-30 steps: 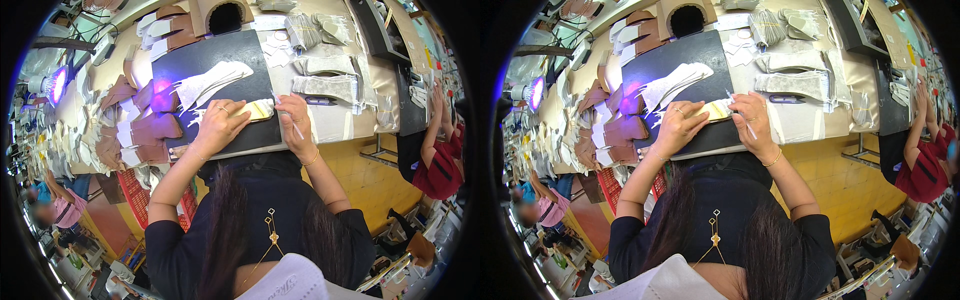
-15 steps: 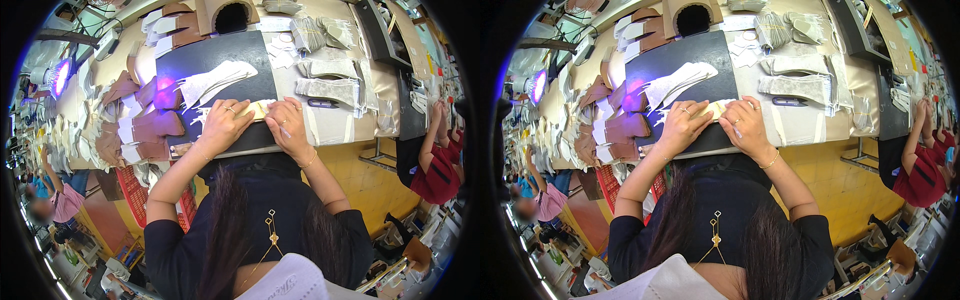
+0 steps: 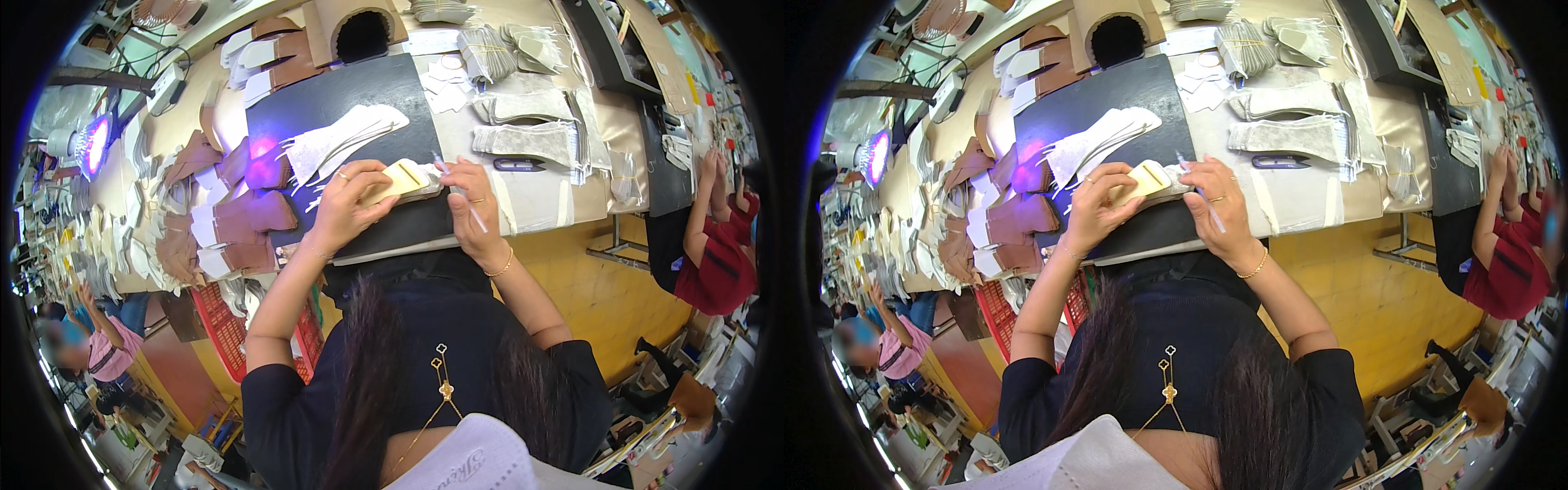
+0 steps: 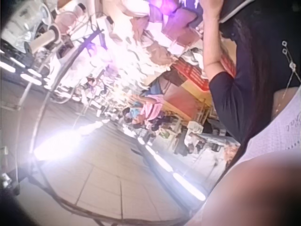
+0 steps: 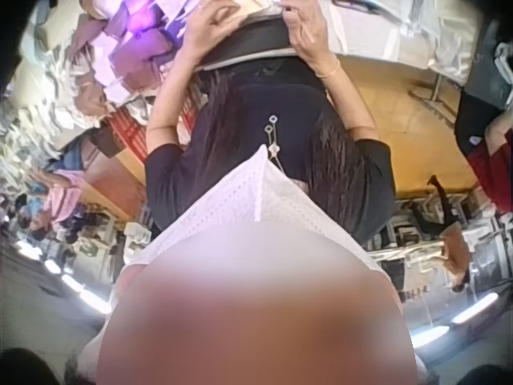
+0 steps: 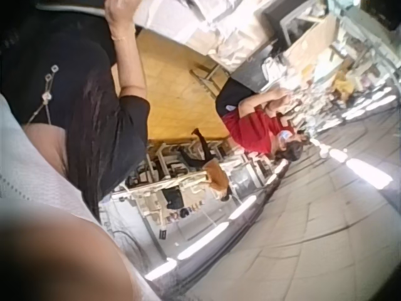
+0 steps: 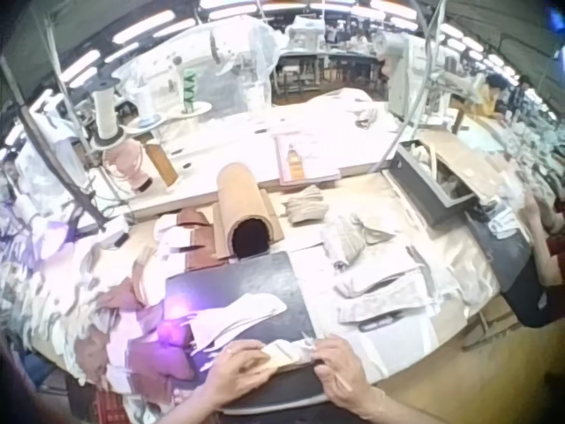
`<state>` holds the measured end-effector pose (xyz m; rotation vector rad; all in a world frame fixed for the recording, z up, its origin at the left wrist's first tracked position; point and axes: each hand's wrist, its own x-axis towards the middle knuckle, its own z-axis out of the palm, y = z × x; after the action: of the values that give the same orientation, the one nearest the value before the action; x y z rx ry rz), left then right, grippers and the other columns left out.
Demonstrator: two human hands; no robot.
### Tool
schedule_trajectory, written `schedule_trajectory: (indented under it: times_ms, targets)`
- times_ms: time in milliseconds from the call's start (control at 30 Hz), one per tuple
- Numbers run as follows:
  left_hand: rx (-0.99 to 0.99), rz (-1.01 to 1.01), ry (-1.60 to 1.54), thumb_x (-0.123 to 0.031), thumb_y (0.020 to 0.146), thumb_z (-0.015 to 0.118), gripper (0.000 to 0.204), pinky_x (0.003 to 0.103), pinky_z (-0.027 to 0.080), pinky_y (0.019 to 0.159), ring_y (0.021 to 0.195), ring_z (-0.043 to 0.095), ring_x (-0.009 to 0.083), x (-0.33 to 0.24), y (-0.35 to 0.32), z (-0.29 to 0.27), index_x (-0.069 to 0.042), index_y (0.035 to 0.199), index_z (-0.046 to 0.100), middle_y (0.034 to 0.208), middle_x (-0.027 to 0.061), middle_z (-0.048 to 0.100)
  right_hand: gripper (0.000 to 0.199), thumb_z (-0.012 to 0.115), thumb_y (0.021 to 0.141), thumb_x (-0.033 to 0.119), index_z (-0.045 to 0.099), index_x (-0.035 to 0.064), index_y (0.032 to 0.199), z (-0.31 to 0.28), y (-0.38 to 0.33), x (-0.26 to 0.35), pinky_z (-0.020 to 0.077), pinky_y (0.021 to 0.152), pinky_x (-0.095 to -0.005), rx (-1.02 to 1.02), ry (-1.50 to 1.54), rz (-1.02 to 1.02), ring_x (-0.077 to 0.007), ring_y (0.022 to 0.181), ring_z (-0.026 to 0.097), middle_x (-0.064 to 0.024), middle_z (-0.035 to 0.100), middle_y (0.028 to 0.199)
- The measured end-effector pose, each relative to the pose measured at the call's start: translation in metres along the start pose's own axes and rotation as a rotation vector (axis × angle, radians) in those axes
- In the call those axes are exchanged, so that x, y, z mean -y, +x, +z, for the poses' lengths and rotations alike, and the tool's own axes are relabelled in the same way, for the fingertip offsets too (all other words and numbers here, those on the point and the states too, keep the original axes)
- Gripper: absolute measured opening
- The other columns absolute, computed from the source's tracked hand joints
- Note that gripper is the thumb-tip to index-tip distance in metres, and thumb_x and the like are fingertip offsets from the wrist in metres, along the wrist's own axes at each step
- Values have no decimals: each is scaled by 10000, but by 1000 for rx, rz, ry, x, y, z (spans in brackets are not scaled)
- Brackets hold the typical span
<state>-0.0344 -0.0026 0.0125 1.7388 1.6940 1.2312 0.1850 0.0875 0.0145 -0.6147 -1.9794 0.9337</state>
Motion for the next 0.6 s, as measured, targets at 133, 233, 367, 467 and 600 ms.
schedule_trajectory:
  times_ms: [133, 233, 367, 467, 600]
  targets:
    - [-117, -26, -80, -69, 761, 864, 311, 238, 521, 588, 824, 656, 117, -1, -1, -14, -53, 1025, 700, 1116, 93, 674, 218, 659, 974, 226, 629, 50, 1099, 13, -7, -3, 519, 971, -459, 114, 27, -20, -388, 1083, 634, -180, 648, 1156]
    - [-229, -34, -224, 11, 766, 831, 311, 234, 529, 664, 910, 630, 110, -6, 2, -38, -37, 1040, 691, 1164, 108, 650, 258, 707, 925, 209, 631, 59, 1120, 20, -12, -5, 529, 952, -441, 206, -65, -96, -383, 1112, 633, -166, 640, 1166]
    - [-467, -75, -349, 56, 779, 802, 296, 284, 535, 854, 1050, 625, 178, -23, 11, -92, -8, 1041, 681, 1179, 133, 643, 253, 657, 966, 221, 623, 44, 1144, 20, -19, -8, 530, 960, -457, 261, -85, -82, -382, 1140, 626, -151, 656, 1195]
    - [-446, 2, -102, 27, 781, 814, 293, 296, 541, 859, 1032, 647, 192, -26, 28, -120, -18, 1044, 692, 1165, 125, 656, 250, 627, 992, 227, 618, 33, 1150, 19, -21, -11, 530, 969, -466, 266, -77, -75, -385, 1148, 621, -146, 671, 1219]
    - [-167, 19, 285, -77, 803, 829, 284, 322, 553, 858, 980, 687, 227, -6, 55, -106, -51, 1062, 715, 1119, 108, 695, 241, 615, 1007, 229, 615, 31, 1145, 20, -21, -11, 519, 995, -454, 269, -62, -77, -378, 1179, 608, -143, 669, 1244]
